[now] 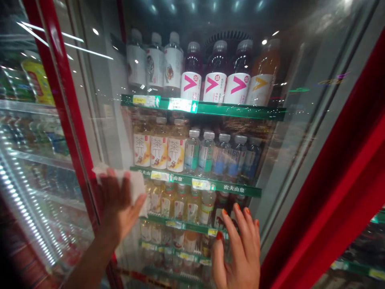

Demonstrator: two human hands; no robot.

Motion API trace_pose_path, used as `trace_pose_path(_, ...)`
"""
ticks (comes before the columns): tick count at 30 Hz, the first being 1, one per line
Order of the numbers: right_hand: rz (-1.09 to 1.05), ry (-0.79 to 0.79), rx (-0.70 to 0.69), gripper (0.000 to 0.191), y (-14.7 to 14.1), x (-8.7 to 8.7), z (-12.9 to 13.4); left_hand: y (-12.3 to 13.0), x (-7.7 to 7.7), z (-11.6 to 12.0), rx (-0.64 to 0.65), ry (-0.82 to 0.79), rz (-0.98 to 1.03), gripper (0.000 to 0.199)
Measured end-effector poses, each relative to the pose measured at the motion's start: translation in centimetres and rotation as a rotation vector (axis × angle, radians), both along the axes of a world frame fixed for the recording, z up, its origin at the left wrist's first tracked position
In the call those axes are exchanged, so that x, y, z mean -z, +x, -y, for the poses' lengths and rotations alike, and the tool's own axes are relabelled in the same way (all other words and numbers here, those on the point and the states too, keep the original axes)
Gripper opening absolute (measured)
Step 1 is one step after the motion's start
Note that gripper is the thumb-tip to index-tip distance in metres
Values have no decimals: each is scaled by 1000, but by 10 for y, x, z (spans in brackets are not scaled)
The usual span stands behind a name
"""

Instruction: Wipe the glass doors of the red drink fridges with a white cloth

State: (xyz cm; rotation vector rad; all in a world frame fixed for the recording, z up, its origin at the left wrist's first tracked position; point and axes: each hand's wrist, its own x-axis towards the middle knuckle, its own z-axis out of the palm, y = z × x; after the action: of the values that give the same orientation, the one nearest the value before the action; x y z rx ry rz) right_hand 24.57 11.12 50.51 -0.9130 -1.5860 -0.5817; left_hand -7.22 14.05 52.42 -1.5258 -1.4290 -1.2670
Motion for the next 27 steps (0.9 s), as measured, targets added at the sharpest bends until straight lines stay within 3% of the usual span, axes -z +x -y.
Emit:
trace_pose_path(2,2,21,0,77,-5,-12,-1,0,-34,-8,-2,58,68,97)
trace_pose_path(4,15,24,5,80,-13,-20,-3,26,-56,-14,25,75,-8,100)
trace_pose_path(6,51,18,21,82,-20,-22,-5,61,-51,-13,85,40,-165,101)
trace_pose_path(8,120,6,50,84,-22,-19,-9,81,-26,-7,140,8,-299,100)
trace_pose_path(11,277,-24,105,89,-17,-14,-15,65,3,3,107,-28,-298,104)
trace_pose_path(13,312,-16,137,90,-13,-18,-19,43,-1,6,39,-36,-188,108)
trace_pose_path(15,295,20,157,90,-12,-27,-22,36,-19,4,6,-19,-98,108)
trace_pose_path(18,287,73,185,87,-12,-44,-27,66,-38,-3,38,2,-110,110)
trace_pose_path(21,300,93,226,83,-4,-52,-29,102,-25,-6,131,24,-294,118)
trace_pose_path(24,310,95,295,82,12,-52,-30,100,-11,-2,155,35,-400,118)
trace_pose_path(27,324,98,352,87,24,-50,-34,90,-30,-1,88,23,-246,112)
